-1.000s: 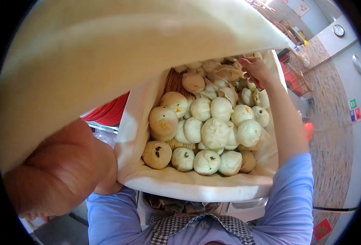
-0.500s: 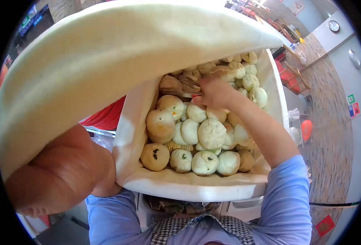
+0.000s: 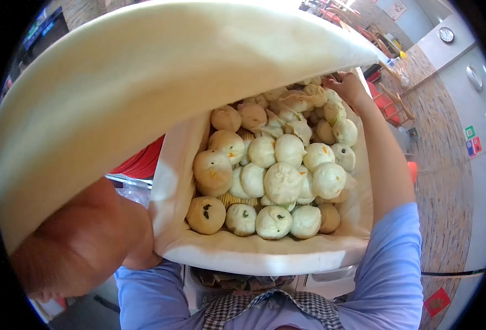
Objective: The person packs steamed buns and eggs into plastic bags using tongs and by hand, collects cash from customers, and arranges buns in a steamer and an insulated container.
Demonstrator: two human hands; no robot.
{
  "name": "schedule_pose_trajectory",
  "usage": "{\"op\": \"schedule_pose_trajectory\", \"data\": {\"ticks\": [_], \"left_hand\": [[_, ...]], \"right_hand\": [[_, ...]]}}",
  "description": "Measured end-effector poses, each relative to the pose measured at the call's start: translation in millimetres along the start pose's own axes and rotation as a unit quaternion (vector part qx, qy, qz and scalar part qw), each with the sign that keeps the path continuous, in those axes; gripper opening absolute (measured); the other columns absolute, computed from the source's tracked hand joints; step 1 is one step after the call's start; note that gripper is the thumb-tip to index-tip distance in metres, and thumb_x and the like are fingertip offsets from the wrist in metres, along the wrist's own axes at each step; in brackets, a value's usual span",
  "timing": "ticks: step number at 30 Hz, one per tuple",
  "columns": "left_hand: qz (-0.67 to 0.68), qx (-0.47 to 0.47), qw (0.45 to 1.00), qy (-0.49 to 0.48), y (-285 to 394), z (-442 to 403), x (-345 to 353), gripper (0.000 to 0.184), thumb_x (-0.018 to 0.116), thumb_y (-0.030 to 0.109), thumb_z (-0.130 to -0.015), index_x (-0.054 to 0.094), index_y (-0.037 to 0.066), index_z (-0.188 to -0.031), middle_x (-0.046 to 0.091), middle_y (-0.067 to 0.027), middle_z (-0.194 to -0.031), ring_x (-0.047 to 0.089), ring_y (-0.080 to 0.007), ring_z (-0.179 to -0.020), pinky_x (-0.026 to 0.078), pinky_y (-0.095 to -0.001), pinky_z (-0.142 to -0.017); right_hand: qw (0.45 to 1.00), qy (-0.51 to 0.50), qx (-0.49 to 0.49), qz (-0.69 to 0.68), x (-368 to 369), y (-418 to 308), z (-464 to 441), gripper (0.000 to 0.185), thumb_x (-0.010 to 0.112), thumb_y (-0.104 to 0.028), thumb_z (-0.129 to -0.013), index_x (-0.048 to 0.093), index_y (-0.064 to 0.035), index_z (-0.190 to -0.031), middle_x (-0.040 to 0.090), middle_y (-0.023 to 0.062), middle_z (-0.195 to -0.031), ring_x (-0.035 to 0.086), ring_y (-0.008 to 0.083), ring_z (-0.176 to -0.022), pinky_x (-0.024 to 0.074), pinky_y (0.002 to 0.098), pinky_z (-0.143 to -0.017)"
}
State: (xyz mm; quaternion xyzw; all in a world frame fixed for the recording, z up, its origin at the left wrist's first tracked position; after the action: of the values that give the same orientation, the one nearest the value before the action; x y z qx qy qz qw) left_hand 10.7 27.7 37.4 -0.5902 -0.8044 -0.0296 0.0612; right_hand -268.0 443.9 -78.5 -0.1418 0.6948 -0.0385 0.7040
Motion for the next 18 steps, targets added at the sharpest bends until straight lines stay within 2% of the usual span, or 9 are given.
{"op": "schedule_pose_trajectory", "data": {"ticks": [2, 5, 8, 14, 18], "left_hand": [[0.002, -0.001, 1.0, 0.002, -0.8, 0.4, 0.8, 0.045, 0.039, 0.041, -0.099, 0.051, 0.003, -0.08, 0.035, -0.0005, -0.062, 0.032, -0.0062, -0.049, 0.027, -0.0201, -0.039], [0.003, -0.001, 1.0, 0.002, -0.5, 0.2, 1.7, 0.044, 0.039, 0.041, -0.099, 0.051, 0.003, -0.08, 0.035, -0.0006, -0.062, 0.033, -0.0062, -0.049, 0.027, -0.0201, -0.039], [0.003, 0.0, 1.0, 0.0, -0.8, 0.4, 1.5, 0.044, 0.039, 0.041, -0.099, 0.052, 0.002, -0.081, 0.036, -0.0006, -0.062, 0.033, -0.0063, -0.049, 0.027, -0.0201, -0.039], [0.005, 0.0, 1.0, 0.002, -1.7, -0.4, 1.6, 0.044, 0.04, 0.041, -0.099, 0.052, 0.002, -0.082, 0.036, -0.0007, -0.062, 0.033, -0.0063, -0.05, 0.028, -0.0201, -0.039], [0.01, 0.002, 1.0, -0.004, -4.4, -0.4, 4.8, 0.044, 0.04, 0.04, -0.099, 0.053, 0.002, -0.082, 0.036, -0.0008, -0.062, 0.034, -0.0063, -0.05, 0.028, -0.0201, -0.04]], "right_hand": [[0.991, -0.026, 0.054, 0.123, -2.5, -3.2, -0.2, 0.061, 0.062, -0.052, -0.081, 0.06, -0.0011, -0.114, 0.063, 0.0222, -0.108, 0.061, 0.034, -0.101, 0.047, 0.0389, -0.086], [0.977, 0.04, 0.037, 0.208, -0.5, -32.2, 12.9, 0.058, 0.06, -0.052, -0.081, 0.063, -0.0014, -0.11, 0.064, 0.0215, -0.107, 0.061, 0.0344, -0.1, 0.0479, 0.0393, -0.085], [0.981, 0.034, 0.01, 0.193, 5.4, -39.8, 9.9, 0.057, 0.06, -0.052, -0.081, 0.063, -0.003, -0.109, 0.064, 0.0187, -0.107, 0.061, 0.0331, -0.101, 0.0482, 0.0389, -0.086], [0.966, 0.004, 0.024, 0.255, 22.1, -48.2, 5.2, 0.053, 0.061, -0.049, -0.08, 0.063, -0.0066, -0.111, 0.062, 0.0156, -0.114, 0.061, 0.0298, -0.104, 0.0486, 0.0379, -0.087], [0.966, 0.03, 0.051, 0.252, 38.2, -49.1, -0.9, 0.046, 0.06, -0.044, -0.082, 0.063, -0.0075, -0.11, 0.061, 0.0151, -0.117, 0.06, 0.0288, -0.106, 0.0488, 0.0394, -0.088]]}}
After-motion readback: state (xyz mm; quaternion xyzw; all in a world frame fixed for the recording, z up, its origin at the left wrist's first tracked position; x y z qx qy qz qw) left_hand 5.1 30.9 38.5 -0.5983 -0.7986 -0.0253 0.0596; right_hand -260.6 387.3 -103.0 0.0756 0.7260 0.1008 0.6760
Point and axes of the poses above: each hand's wrist, its own z-axis away from the middle knuckle, its own x-axis out of the palm, y = z × x, the point moved 3 cm from there along -z, towards the middle knuckle
